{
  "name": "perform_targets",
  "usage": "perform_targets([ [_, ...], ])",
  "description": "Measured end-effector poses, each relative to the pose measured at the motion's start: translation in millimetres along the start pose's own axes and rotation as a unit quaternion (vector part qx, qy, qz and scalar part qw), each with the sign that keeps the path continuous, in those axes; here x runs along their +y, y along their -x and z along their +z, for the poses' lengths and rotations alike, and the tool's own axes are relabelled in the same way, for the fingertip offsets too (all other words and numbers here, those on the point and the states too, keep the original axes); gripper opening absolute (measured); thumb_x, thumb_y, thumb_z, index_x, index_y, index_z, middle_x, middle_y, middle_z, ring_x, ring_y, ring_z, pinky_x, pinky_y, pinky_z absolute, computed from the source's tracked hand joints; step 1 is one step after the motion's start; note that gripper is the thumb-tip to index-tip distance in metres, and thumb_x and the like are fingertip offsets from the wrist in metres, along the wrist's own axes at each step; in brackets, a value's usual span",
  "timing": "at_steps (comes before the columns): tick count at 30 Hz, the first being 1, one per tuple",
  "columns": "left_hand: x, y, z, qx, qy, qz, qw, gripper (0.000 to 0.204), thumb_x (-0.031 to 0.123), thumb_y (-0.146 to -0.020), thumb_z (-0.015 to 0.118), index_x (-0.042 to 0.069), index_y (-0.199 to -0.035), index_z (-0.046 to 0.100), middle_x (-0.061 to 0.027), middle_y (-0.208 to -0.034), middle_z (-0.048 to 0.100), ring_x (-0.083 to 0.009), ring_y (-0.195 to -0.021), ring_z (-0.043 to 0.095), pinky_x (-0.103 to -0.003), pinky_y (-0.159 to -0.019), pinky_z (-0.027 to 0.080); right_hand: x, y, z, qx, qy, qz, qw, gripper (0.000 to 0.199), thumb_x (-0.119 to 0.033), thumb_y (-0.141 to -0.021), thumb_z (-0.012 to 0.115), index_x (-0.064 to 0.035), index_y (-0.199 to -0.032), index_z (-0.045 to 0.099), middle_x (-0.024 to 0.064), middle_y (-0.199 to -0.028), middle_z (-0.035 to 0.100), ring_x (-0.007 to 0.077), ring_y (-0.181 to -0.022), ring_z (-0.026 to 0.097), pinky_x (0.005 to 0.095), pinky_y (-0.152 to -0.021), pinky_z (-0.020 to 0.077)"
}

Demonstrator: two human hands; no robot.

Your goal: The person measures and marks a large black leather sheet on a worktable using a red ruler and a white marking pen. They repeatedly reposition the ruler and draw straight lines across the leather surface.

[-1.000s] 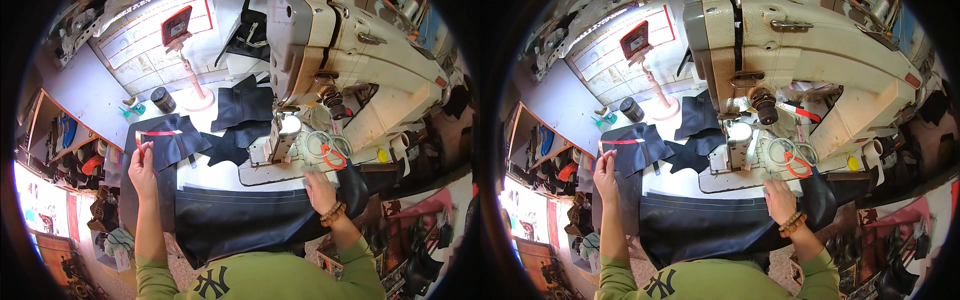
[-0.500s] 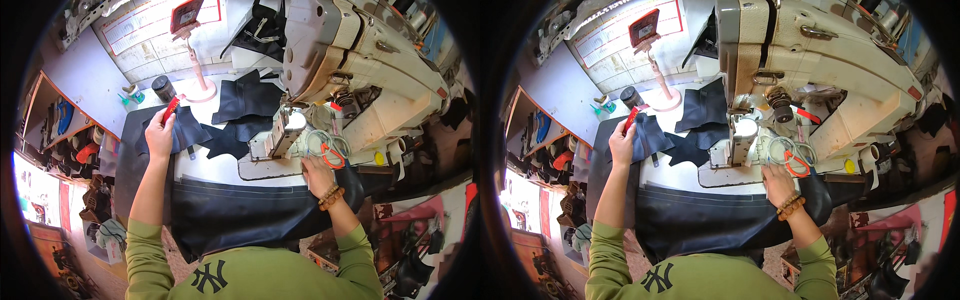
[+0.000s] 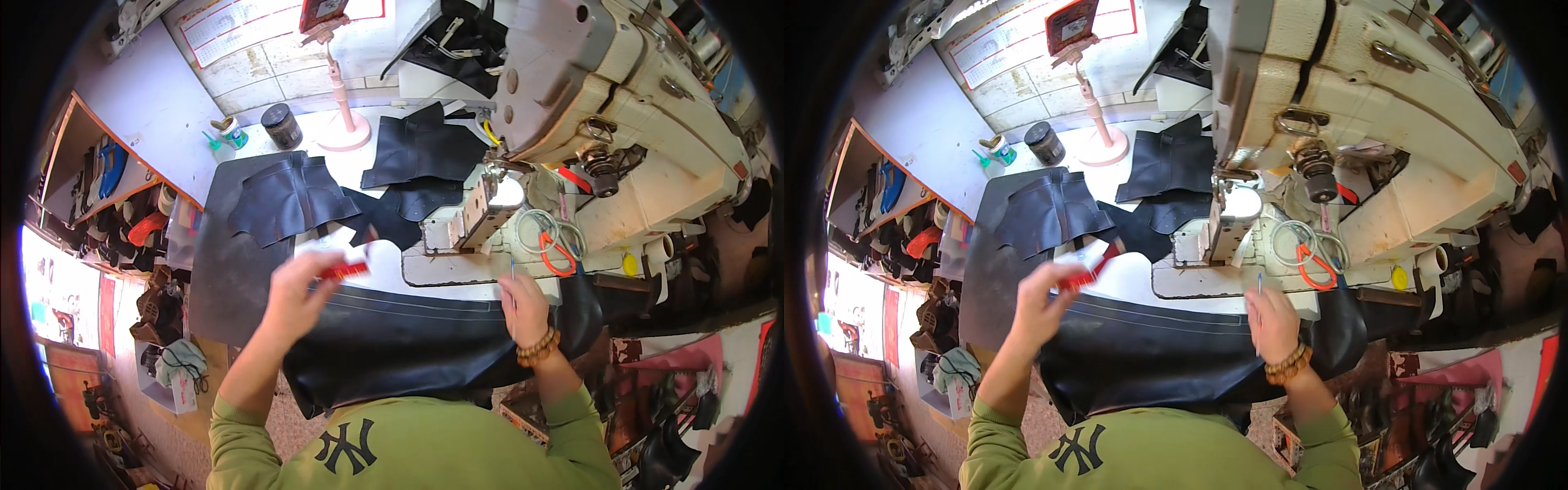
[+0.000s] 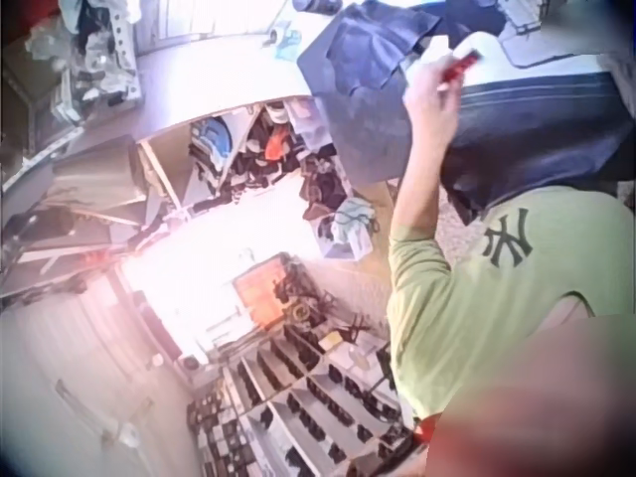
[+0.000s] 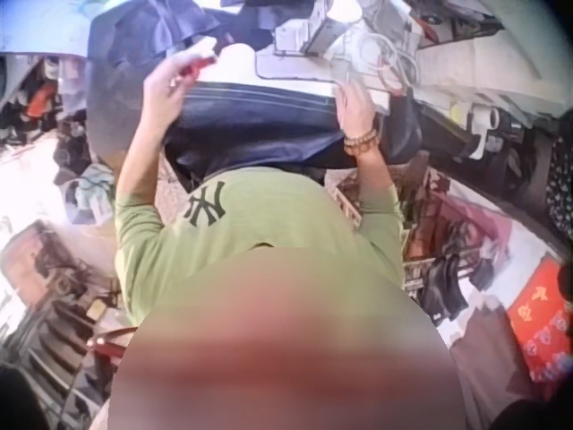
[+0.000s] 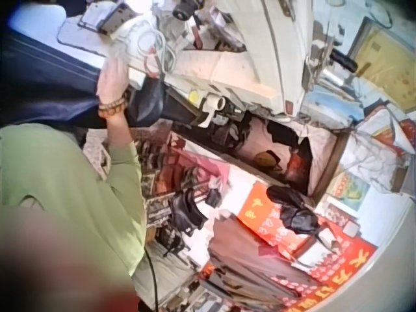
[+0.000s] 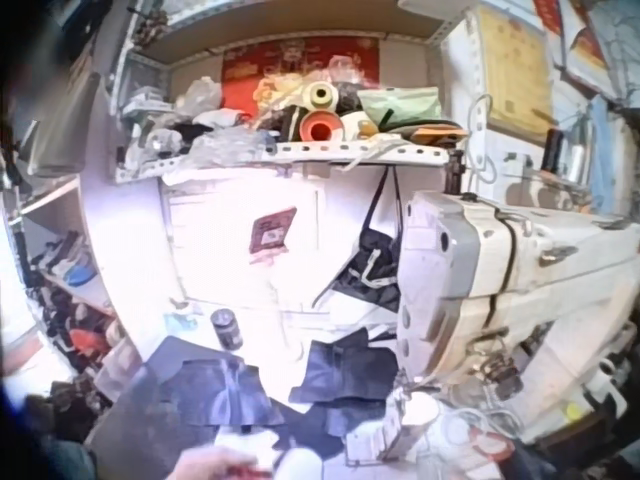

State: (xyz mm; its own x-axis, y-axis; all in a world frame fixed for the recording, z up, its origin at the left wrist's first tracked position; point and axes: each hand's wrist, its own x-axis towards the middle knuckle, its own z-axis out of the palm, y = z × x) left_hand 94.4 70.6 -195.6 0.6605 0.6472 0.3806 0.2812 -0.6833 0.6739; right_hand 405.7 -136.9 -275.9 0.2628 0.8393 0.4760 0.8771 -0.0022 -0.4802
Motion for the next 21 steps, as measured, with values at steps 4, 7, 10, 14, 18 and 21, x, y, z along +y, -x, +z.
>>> perform_targets([
  [4,32,24,10,-0.147,0.073,0.056,0.985,0.038,0.005,-0.075,0.078,0.007,-0.111,0.069,-0.0103,-0.091,0.068,-0.0277,-0.081,0.067,-0.035,-0.072,0.054,-51,5,-2,-0.007,-0.164,-0.051,0.985,0.040,-0.013,-0.080,0.077,-0.0048,-0.116,0.060,0.0164,-0.113,0.066,0.0372,-0.097,0.064,0.0409,-0.086,0.0522],
  [7,40,29,28,-0.184,0.063,0.088,0.977,0.037,0.014,-0.076,0.078,0.010,-0.111,0.069,-0.0062,-0.085,0.067,-0.0264,-0.075,0.065,-0.036,-0.066,0.052,-83,-6,7,-0.078,-0.341,-0.078,0.934,0.052,-0.030,-0.088,0.076,-0.0022,-0.126,0.055,0.0197,-0.126,0.061,0.0336,-0.110,0.062,0.0405,-0.094,0.0501],
  [10,41,28,40,-0.181,0.003,0.106,0.978,0.034,0.019,-0.077,0.078,0.011,-0.109,0.068,-0.0036,-0.079,0.063,-0.0246,-0.072,0.064,-0.036,-0.063,0.051,-105,-13,15,-0.147,-0.419,-0.029,0.896,0.048,-0.021,-0.086,0.077,0.0012,-0.123,0.056,0.0180,-0.117,0.061,0.0267,-0.093,0.065,0.0324,-0.082,0.0529],
  [14,37,21,47,-0.183,-0.063,0.130,0.972,0.031,0.029,-0.080,0.076,0.013,-0.106,0.067,-0.0035,-0.076,0.060,-0.0240,-0.072,0.064,-0.036,-0.062,0.051,-106,-23,17,-0.135,-0.366,-0.018,0.920,0.031,-0.012,-0.082,0.077,-0.0013,-0.107,0.062,0.0133,-0.097,0.062,0.0231,-0.074,0.061,0.0302,-0.067,0.0506],
  [18,19,8,53,-0.254,0.055,0.085,0.962,0.037,0.041,-0.086,0.071,0.011,-0.107,0.067,-0.0067,-0.085,0.065,-0.0282,-0.083,0.066,-0.040,-0.071,0.052,-97,-16,4,-0.161,-0.284,0.045,0.944,0.018,-0.009,-0.080,0.076,-0.0023,-0.091,0.063,0.0091,-0.081,0.058,0.0211,-0.066,0.057,0.0305,-0.061,0.0466],
  [21,-15,-22,78,-0.172,-0.051,0.071,0.981,0.036,0.040,-0.088,0.068,0.008,-0.106,0.067,-0.0095,-0.094,0.067,-0.0298,-0.090,0.066,-0.041,-0.075,0.053,-87,-10,-2,-0.096,-0.310,0.066,0.943,0.015,-0.008,-0.081,0.073,-0.0011,-0.086,0.061,0.0085,-0.076,0.054,0.0199,-0.063,0.053,0.0295,-0.059,0.0435],
])
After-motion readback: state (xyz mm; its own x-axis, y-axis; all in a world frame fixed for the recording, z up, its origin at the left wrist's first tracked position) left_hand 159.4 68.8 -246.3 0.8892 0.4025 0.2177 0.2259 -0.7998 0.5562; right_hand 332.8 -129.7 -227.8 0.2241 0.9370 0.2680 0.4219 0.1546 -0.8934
